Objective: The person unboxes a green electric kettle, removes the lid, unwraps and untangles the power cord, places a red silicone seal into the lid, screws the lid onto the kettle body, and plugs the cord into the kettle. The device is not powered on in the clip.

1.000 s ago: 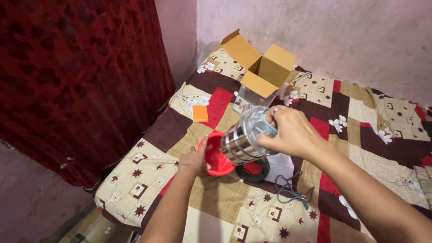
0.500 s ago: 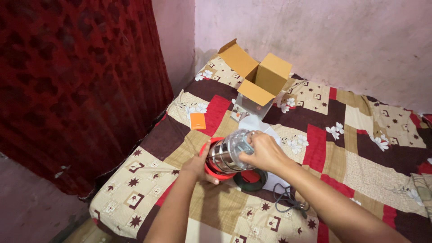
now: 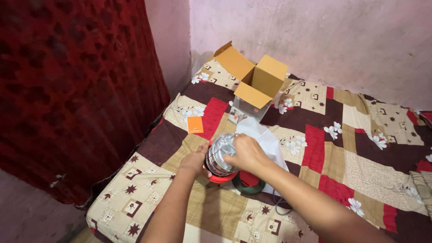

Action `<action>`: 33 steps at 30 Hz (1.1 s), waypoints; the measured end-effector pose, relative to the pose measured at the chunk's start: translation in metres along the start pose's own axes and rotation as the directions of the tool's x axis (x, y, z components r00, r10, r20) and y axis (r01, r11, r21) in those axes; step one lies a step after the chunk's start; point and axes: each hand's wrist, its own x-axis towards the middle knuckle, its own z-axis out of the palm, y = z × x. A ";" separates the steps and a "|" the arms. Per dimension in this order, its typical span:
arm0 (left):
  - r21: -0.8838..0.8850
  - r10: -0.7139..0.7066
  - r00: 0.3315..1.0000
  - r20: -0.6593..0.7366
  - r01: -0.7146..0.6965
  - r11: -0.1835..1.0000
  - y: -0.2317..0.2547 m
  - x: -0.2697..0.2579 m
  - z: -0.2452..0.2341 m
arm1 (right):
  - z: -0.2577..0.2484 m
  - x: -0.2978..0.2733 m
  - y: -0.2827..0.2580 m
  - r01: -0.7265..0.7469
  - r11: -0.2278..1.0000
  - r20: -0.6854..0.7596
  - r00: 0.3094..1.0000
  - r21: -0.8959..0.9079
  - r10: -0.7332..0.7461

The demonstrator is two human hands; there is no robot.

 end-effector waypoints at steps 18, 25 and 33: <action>0.067 -0.085 0.996 0.019 0.083 0.994 -0.011 0.005 0.008 | 0.136 -0.025 0.056 0.012 0.997 0.237 0.971 0.074 -0.029; 0.142 -0.121 0.992 0.041 0.114 0.983 0.005 0.008 0.001 | 0.123 -0.029 0.048 0.186 0.963 0.411 0.876 0.196 -0.253; 0.398 -0.200 0.978 0.054 0.162 0.903 0.011 0.039 0.017 | 0.123 -0.067 0.133 -0.486 0.780 0.003 0.849 0.394 0.528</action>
